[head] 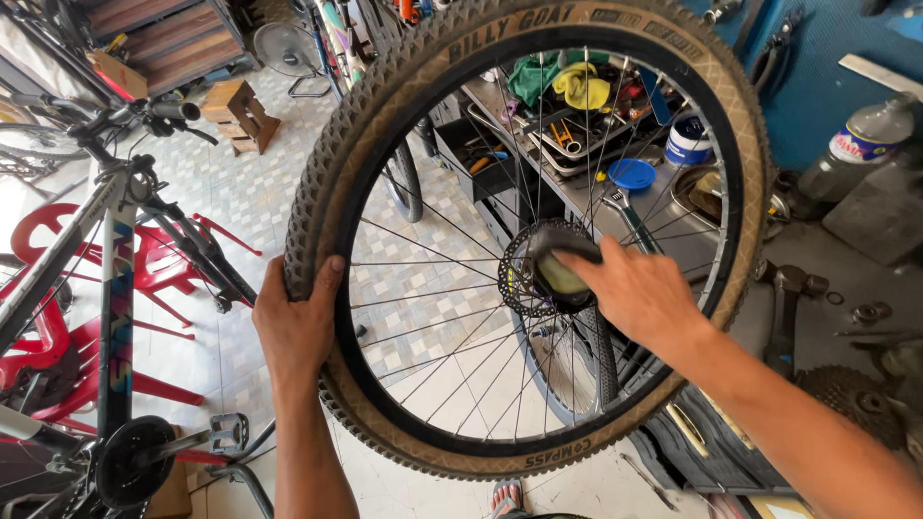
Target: The person wipes a bicycle wheel hub and brake rotor, then picks up and handles various small metal components and tools on a workbench.
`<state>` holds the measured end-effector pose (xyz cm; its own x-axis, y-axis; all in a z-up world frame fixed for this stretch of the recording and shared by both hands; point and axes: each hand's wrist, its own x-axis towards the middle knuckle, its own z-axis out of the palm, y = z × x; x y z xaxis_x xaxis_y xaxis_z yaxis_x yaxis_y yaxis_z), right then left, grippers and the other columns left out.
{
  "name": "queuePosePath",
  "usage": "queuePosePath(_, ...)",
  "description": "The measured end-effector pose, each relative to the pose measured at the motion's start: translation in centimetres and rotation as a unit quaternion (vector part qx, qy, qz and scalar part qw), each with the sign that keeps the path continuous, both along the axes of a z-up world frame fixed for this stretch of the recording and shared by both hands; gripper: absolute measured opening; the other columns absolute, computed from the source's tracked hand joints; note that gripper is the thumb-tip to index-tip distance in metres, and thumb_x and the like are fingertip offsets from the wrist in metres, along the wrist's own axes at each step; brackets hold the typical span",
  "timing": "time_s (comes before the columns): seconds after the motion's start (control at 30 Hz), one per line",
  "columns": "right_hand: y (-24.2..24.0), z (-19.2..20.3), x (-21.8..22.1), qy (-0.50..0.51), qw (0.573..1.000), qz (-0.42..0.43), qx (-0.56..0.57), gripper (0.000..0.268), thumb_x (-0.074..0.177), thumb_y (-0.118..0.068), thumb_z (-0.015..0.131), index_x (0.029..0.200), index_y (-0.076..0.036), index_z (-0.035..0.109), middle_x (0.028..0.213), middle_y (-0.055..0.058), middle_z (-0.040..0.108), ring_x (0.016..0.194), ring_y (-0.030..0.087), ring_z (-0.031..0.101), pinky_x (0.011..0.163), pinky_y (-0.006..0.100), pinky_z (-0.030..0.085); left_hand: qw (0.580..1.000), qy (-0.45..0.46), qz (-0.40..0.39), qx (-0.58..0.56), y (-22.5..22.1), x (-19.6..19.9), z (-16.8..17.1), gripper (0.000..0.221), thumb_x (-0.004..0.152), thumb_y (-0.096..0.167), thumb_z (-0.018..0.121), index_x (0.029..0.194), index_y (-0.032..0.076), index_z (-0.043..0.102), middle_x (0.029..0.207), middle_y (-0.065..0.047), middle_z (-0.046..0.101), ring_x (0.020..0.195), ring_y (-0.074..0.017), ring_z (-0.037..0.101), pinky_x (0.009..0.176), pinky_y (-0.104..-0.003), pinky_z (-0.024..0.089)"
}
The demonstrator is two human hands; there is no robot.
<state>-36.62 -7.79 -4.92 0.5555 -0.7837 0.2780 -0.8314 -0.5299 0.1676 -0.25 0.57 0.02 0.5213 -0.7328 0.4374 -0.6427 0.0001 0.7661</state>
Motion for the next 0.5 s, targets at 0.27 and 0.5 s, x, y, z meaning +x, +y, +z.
queuePosePath(0.27,-0.5,1.4,0.8,0.024,1.000,-0.008,-0.017,0.059,0.097,-0.013,0.050,0.149,-0.041,0.050,0.088,0.011,0.055,0.063,0.025,0.069,0.052,0.040,0.058,0.999,0.020,0.011,0.023,0.2,-0.5,0.7,0.051,0.089,0.042,0.077,0.116,0.000,0.068,0.090,-0.017,0.075,0.082,-0.0254,0.074,0.075,-0.038,0.055)
queuePosePath(0.5,-6.3,10.6,4.6,0.005,0.994,-0.071,-0.080,0.074,0.088,-0.018,0.064,0.154,-0.045,0.043,0.093,0.012,0.056,0.061,0.028,0.069,0.046,0.041,0.055,1.000,0.024,-0.006,-0.005,1.1,-0.6,0.5,0.052,0.088,0.041,0.078,0.116,-0.001,0.068,0.087,-0.016,0.076,0.079,-0.0263,0.073,0.073,-0.038,0.056)
